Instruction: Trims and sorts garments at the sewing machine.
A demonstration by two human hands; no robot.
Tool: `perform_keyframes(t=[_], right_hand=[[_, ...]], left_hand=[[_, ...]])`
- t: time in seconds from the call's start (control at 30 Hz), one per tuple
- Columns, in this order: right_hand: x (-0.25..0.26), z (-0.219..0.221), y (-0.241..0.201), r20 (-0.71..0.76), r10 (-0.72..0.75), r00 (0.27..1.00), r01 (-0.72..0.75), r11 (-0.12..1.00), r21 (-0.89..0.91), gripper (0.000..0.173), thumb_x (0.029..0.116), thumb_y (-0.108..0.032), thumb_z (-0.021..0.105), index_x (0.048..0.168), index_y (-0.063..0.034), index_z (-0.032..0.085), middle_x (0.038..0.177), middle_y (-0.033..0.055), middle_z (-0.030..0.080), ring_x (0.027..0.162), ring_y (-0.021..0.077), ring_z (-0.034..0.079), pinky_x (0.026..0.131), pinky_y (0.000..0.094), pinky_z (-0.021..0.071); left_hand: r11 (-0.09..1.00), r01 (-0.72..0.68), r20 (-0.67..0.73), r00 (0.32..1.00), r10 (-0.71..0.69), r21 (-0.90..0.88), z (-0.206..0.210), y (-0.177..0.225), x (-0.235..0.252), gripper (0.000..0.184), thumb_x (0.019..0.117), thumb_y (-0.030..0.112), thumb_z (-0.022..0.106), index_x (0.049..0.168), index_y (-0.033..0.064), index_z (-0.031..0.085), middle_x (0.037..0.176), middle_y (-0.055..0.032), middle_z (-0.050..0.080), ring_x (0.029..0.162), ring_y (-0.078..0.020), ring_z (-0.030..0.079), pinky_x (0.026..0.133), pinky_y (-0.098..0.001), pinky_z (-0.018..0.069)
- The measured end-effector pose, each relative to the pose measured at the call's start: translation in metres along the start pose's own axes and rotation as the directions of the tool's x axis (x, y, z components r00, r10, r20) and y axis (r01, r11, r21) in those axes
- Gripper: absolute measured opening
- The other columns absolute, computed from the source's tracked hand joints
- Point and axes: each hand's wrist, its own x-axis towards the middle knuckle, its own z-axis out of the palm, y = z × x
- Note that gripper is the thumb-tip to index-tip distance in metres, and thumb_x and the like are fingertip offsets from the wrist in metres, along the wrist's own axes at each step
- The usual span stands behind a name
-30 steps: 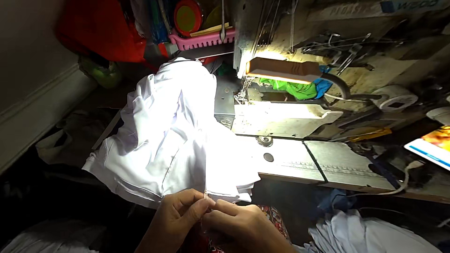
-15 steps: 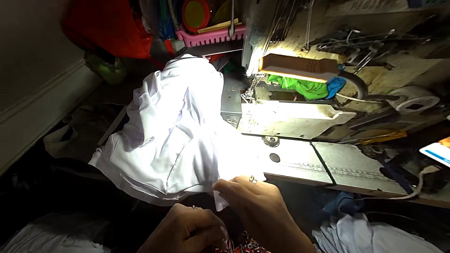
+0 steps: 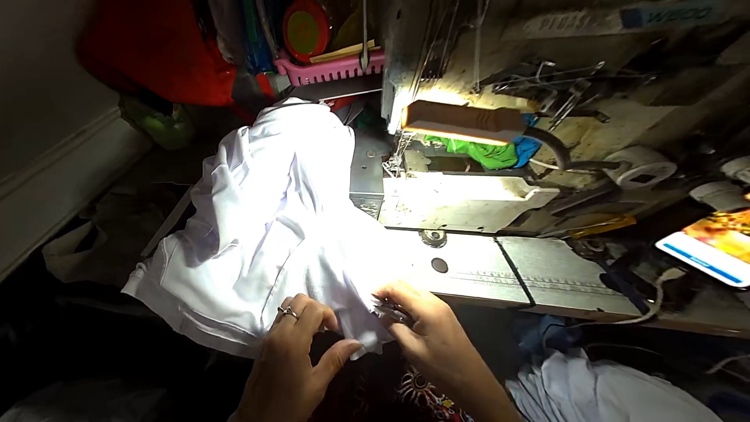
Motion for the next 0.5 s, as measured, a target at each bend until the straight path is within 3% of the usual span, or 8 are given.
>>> perform_keyframes(t=[0.03, 0.1, 0.17, 0.23, 0.3, 0.37, 0.5], right_hand=[[0.004, -0.007, -0.005, 0.017, 0.018, 1.000, -0.021, 0.980, 0.198, 0.015, 0.0932, -0.021, 0.061, 0.097, -0.0134, 0.074, 0.080, -0.0074, 0.065, 0.067, -0.0019, 0.058, 0.060, 0.0165, 0.0492], [0.012, -0.018, -0.022, 0.077, 0.054, 0.996, -0.088, 0.815, 0.573, 0.014, 0.1006, -0.023, 0.062, 0.094, -0.0129, 0.069, 0.074, -0.0119, 0.060, 0.061, -0.0094, 0.051, 0.055, 0.0081, 0.0437], [0.019, -0.023, -0.035, 0.137, 0.146, 0.980, -0.199, 0.645, 0.737, 0.015, 0.1013, -0.028, 0.063, 0.090, -0.0180, 0.066, 0.065, -0.0150, 0.055, 0.051, -0.0099, 0.047, 0.046, 0.0084, 0.0392], [0.026, -0.022, -0.038, 0.154, 0.236, 0.960, -0.256, 0.501, 0.827, 0.016, 0.1008, -0.026, 0.064, 0.087, -0.0173, 0.066, 0.061, -0.0119, 0.054, 0.047, -0.0071, 0.045, 0.042, 0.0104, 0.0378], [0.028, -0.023, -0.035, 0.067, 0.276, 0.959, -0.205, 0.509, 0.836, 0.015, 0.0995, -0.022, 0.065, 0.086, -0.0163, 0.069, 0.061, -0.0100, 0.058, 0.047, -0.0073, 0.044, 0.043, 0.0100, 0.0362], [0.028, -0.029, -0.029, -0.024, 0.282, 0.959, -0.139, 0.543, 0.828, 0.016, 0.0997, -0.022, 0.065, 0.084, -0.0175, 0.067, 0.062, -0.0096, 0.057, 0.048, -0.0070, 0.044, 0.044, 0.0098, 0.0355], [0.030, -0.035, -0.027, -0.073, 0.333, 0.940, -0.122, 0.528, 0.840, 0.019, 0.0992, -0.018, 0.063, 0.081, -0.0177, 0.064, 0.063, -0.0077, 0.056, 0.049, -0.0052, 0.045, 0.045, 0.0107, 0.0373]], left_hand=[[0.997, -0.015, 0.008, 1.000, 0.015, -0.074, 0.000, 0.006, 0.004, 0.047, 0.0928, 0.059, 0.064, 0.099, 0.0130, 0.070, 0.094, -0.0019, 0.069, 0.092, -0.0100, 0.064, 0.079, -0.0245, 0.0534], [0.979, -0.027, 0.037, 0.999, 0.035, -0.203, -0.002, 0.019, 0.013, 0.062, 0.0911, 0.066, 0.060, 0.112, 0.0087, 0.070, 0.111, -0.0068, 0.072, 0.110, -0.0117, 0.064, 0.094, -0.0281, 0.0530], [0.958, -0.030, 0.054, 0.997, 0.047, -0.286, -0.001, 0.031, 0.024, 0.078, 0.0883, 0.070, 0.059, 0.121, 0.0000, 0.067, 0.113, -0.0112, 0.071, 0.110, -0.0095, 0.065, 0.093, -0.0257, 0.0545], [0.962, -0.022, 0.047, 0.998, 0.036, -0.273, 0.000, 0.039, 0.033, 0.078, 0.0883, 0.067, 0.063, 0.122, -0.0032, 0.067, 0.109, -0.0104, 0.072, 0.102, -0.0074, 0.068, 0.089, -0.0232, 0.0569], [0.992, -0.055, -0.028, 0.998, 0.052, -0.110, 0.002, 0.041, 0.039, 0.062, 0.0903, 0.062, 0.064, 0.113, 0.0050, 0.071, 0.102, -0.0055, 0.073, 0.095, -0.0093, 0.067, 0.082, -0.0243, 0.0553], [0.997, -0.071, -0.054, 0.996, 0.070, -0.007, -0.005, 0.041, 0.042, 0.052, 0.0899, 0.063, 0.064, 0.109, 0.0149, 0.070, 0.101, -0.0021, 0.069, 0.097, -0.0125, 0.063, 0.083, -0.0284, 0.0522], [0.982, -0.075, 0.030, 0.996, 0.081, -0.176, -0.014, 0.044, 0.046, 0.061, 0.0896, 0.071, 0.058, 0.111, 0.0147, 0.068, 0.106, -0.0017, 0.068, 0.104, -0.0082, 0.061, 0.091, -0.0267, 0.0500]])
